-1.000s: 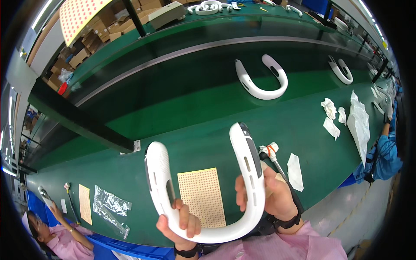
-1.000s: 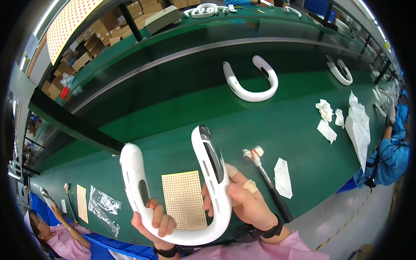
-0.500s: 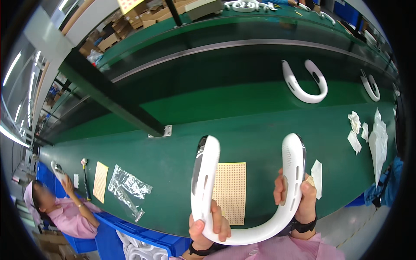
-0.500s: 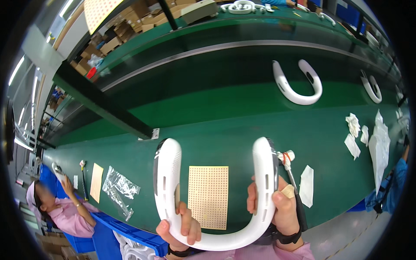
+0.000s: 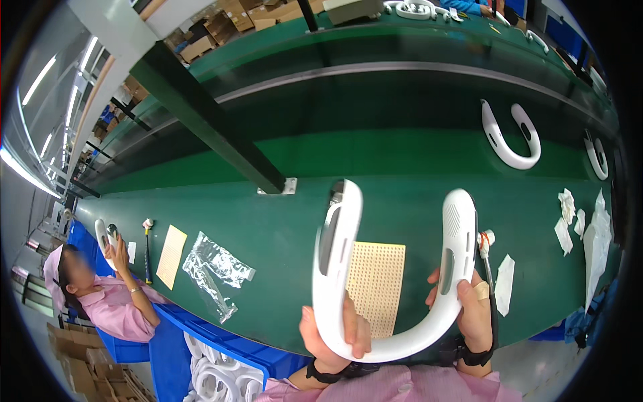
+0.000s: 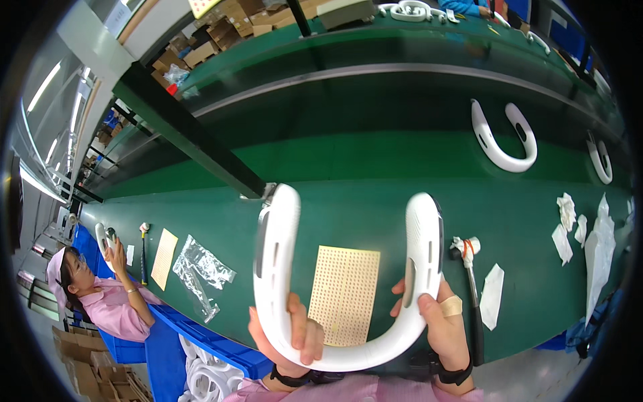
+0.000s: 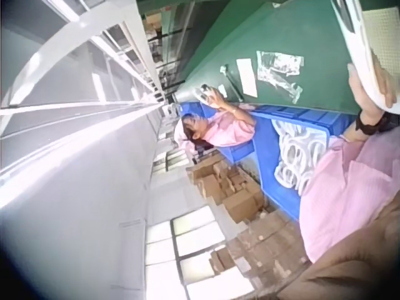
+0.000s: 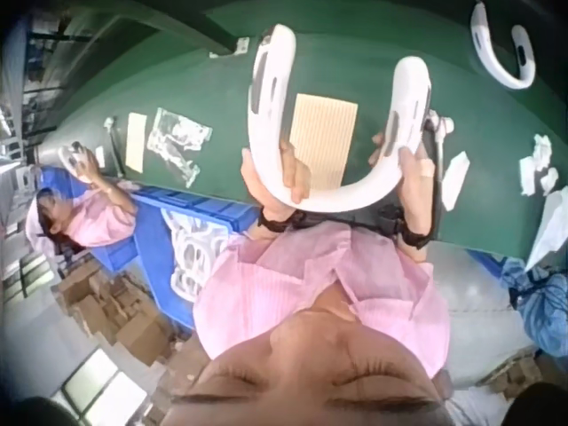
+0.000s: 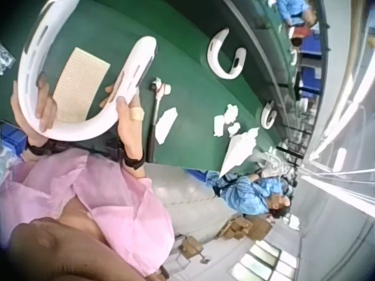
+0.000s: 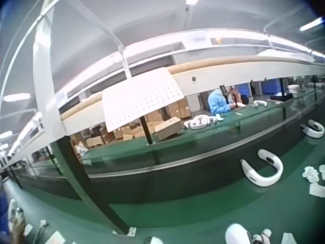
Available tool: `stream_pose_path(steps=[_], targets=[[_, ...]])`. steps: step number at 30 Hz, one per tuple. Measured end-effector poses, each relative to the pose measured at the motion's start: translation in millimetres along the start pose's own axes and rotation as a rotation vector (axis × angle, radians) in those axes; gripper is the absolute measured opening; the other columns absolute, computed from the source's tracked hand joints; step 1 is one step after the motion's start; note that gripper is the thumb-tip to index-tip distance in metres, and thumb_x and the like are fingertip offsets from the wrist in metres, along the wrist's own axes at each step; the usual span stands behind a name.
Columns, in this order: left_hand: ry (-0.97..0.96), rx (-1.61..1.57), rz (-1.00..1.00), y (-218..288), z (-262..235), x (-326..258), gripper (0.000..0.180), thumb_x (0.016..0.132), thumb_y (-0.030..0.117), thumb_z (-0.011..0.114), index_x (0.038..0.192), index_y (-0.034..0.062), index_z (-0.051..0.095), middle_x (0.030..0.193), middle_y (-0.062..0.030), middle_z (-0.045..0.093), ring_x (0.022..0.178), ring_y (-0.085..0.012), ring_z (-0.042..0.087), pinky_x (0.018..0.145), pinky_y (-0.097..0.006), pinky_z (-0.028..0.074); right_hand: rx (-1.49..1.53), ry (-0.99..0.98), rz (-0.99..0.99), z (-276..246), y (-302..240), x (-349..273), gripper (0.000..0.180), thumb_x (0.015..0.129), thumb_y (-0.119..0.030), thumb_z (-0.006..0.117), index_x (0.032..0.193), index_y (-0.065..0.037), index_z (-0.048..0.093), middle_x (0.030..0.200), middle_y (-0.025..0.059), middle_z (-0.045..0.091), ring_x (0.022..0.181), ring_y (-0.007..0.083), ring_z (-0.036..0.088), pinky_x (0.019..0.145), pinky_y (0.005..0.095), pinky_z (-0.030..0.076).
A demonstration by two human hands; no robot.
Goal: The person picks up a neck massager from a blue bin, inspects it, and wipes the metal plates with a cloth. They then tap the device with a hammer, apply a small sticker from a sheet, and place it onto the conveyor belt.
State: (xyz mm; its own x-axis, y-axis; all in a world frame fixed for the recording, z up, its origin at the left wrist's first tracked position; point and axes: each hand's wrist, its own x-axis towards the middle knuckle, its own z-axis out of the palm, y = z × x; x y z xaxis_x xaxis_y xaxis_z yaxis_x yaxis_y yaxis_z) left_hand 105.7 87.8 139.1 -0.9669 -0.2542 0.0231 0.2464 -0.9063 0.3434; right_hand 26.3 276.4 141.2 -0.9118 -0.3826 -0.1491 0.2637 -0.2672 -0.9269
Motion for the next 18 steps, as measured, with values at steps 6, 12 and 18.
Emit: stream_pose_path(steps=[6, 12, 18], targets=[[-0.149, 0.217, 0.276, 3, -9, 6, 0.058, 0.089, 0.052, 0.029, 0.094, -0.0029, 0.045, 0.051, -0.0085, 0.049, 0.040, -0.0210, 0.048, 0.047, -0.034, 0.039, -0.111, -0.097, -0.040, 13, 1, -8, 0.056, 0.086, 0.000, 0.051, 0.135, -0.003, 0.026, 0.118, 0.0120, 0.051, 0.093, 0.0147, 0.057, 0.078, 0.0286, 0.048], [-0.271, 0.541, 0.444, 2, -10, 11, 0.048, 0.086, 0.056, 0.047, 0.088, 0.0086, 0.041, 0.049, -0.0033, 0.050, 0.048, -0.0132, 0.043, 0.053, -0.028, 0.036, -0.048, -0.177, -0.057, 21, 17, -11, 0.063, 0.086, 0.004, 0.047, 0.136, -0.007, 0.010, 0.119, 0.0115, 0.042, 0.100, 0.0173, 0.056, 0.082, 0.0316, 0.048], [-0.365, 0.568, 0.379, 3, -11, 12, 0.050, 0.082, 0.057, 0.053, 0.088, 0.0088, 0.043, 0.051, -0.0041, 0.054, 0.055, -0.0142, 0.042, 0.058, -0.029, 0.036, -0.023, -0.117, -0.042, 28, 21, -15, 0.077, 0.077, 0.010, 0.055, 0.134, -0.008, 0.006, 0.118, 0.0122, 0.042, 0.100, 0.0198, 0.056, 0.083, 0.0345, 0.049]])
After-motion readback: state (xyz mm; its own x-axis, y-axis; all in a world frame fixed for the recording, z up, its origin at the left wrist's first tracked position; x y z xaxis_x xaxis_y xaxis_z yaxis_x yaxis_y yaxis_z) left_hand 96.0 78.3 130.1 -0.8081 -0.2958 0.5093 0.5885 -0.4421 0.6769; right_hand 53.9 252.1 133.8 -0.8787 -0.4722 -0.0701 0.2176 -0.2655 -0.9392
